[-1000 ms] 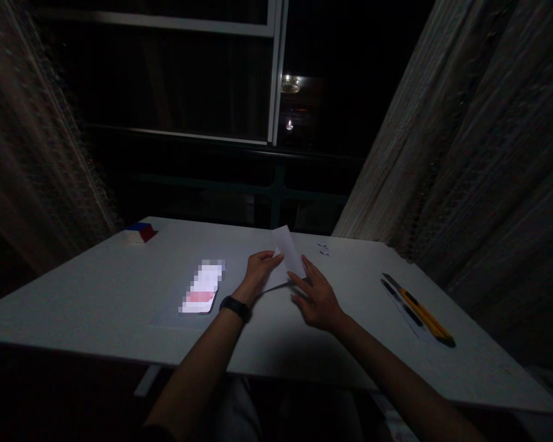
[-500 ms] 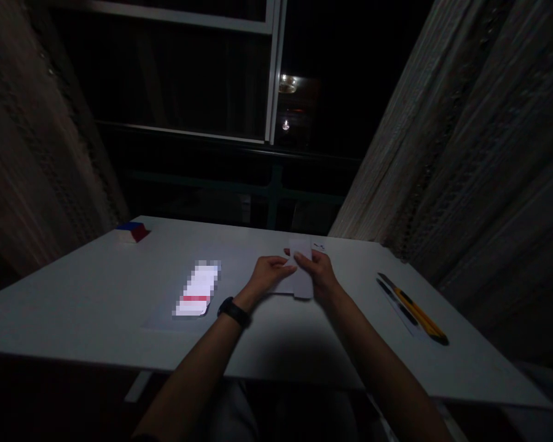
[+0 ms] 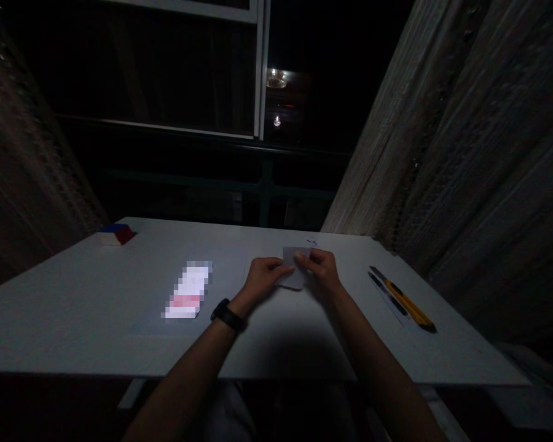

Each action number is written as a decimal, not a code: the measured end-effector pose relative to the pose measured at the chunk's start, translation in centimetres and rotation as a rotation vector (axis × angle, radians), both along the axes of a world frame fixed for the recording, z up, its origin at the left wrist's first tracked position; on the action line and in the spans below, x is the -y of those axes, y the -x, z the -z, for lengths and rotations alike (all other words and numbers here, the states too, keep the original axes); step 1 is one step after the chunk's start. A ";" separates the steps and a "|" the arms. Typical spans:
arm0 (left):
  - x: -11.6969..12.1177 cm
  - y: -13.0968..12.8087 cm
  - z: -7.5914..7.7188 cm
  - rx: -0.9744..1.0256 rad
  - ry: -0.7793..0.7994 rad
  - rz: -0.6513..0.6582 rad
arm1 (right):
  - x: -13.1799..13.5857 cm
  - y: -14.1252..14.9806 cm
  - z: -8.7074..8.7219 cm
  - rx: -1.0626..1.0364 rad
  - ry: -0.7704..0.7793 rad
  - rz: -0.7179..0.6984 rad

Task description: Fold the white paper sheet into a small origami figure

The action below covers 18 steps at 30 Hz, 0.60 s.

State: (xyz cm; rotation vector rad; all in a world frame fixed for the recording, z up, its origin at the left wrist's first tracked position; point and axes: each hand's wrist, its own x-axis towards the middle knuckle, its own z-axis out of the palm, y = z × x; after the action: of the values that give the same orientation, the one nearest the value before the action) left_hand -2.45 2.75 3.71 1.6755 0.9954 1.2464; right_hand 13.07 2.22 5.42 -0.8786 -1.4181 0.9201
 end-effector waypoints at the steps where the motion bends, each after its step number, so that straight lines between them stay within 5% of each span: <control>1: 0.1 0.0 -0.1 -0.009 -0.013 -0.005 | -0.1 -0.1 -0.1 0.026 -0.006 0.021; 5: 0.2 0.0 -0.3 0.005 -0.047 -0.031 | -0.3 -0.2 -0.2 0.014 0.000 0.038; 12: 0.2 0.1 -0.4 0.004 -0.097 -0.046 | 0.4 -0.6 -1.2 -0.100 -0.010 -0.131; 18: 0.3 0.0 -0.5 0.001 -0.067 -0.033 | -0.2 -0.9 -1.0 -0.126 0.007 -0.042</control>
State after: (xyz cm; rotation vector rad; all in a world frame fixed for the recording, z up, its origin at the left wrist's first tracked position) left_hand -2.44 2.45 4.26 1.7155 0.9940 1.3145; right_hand 13.99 2.46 6.42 -0.7850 -1.3302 0.9957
